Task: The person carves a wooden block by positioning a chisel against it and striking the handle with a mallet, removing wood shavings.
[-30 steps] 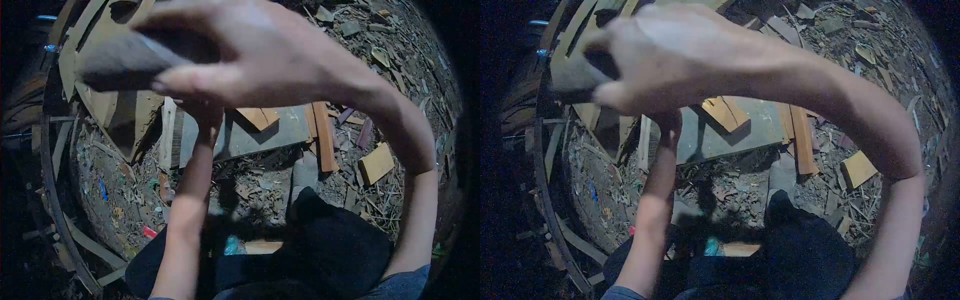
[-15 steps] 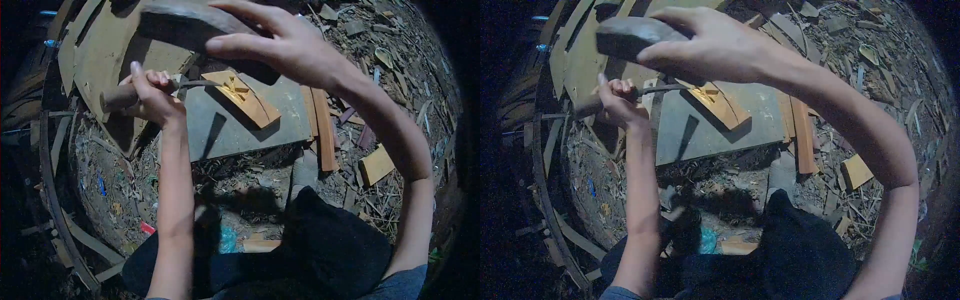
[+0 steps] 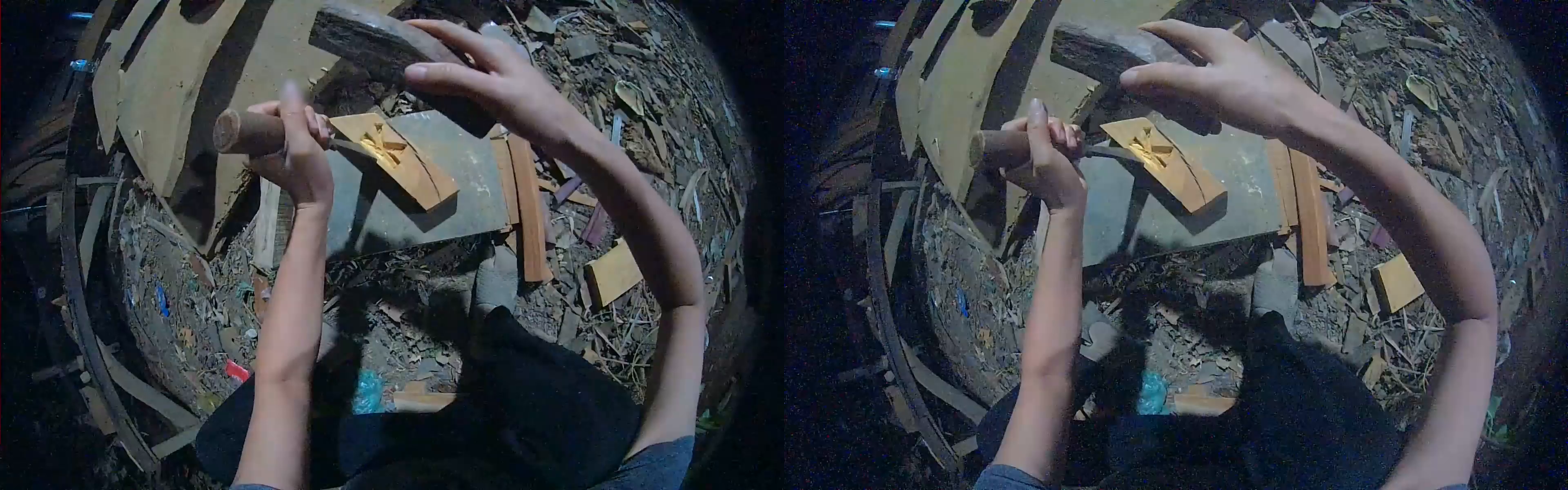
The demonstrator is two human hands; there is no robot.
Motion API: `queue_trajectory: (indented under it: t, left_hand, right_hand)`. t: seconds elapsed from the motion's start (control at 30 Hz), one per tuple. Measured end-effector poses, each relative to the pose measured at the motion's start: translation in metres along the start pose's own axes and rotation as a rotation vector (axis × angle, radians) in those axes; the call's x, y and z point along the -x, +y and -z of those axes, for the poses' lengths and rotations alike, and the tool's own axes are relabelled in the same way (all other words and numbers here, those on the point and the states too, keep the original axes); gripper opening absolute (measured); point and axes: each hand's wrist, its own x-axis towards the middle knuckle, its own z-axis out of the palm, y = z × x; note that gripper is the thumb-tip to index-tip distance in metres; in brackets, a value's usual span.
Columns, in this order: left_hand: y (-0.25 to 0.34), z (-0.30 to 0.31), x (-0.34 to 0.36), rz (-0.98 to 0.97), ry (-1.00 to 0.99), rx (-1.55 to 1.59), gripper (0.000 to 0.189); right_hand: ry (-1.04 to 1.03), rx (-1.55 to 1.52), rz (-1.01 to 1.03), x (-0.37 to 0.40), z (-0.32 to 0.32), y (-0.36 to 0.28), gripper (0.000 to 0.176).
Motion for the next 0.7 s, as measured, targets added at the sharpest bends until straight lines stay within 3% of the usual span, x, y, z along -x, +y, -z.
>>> queue_trajectory:
  t: [0.47,0.57,0.63,0.7]
  left_hand:
    - [0.0,-0.001,-0.002,0.027,0.0,-0.076,0.024]
    - [-0.003,0.002,-0.003,-0.013,0.04,-0.173,0.024]
    - [-0.008,0.006,-0.003,-0.019,-0.024,-0.03,0.022]
    - [-0.011,0.006,-0.005,-0.019,-0.03,0.018,0.022]
  right_hand:
    - [-0.031,-0.004,-0.022,-0.002,-0.006,-0.008,0.087]
    - [0.043,0.024,0.115,-0.004,-0.003,-0.027,0.074]
    - [-0.341,-0.278,0.086,-0.004,0.019,-0.057,0.081]
    - [-0.228,-0.114,0.153,0.007,0.001,-0.071,0.08]
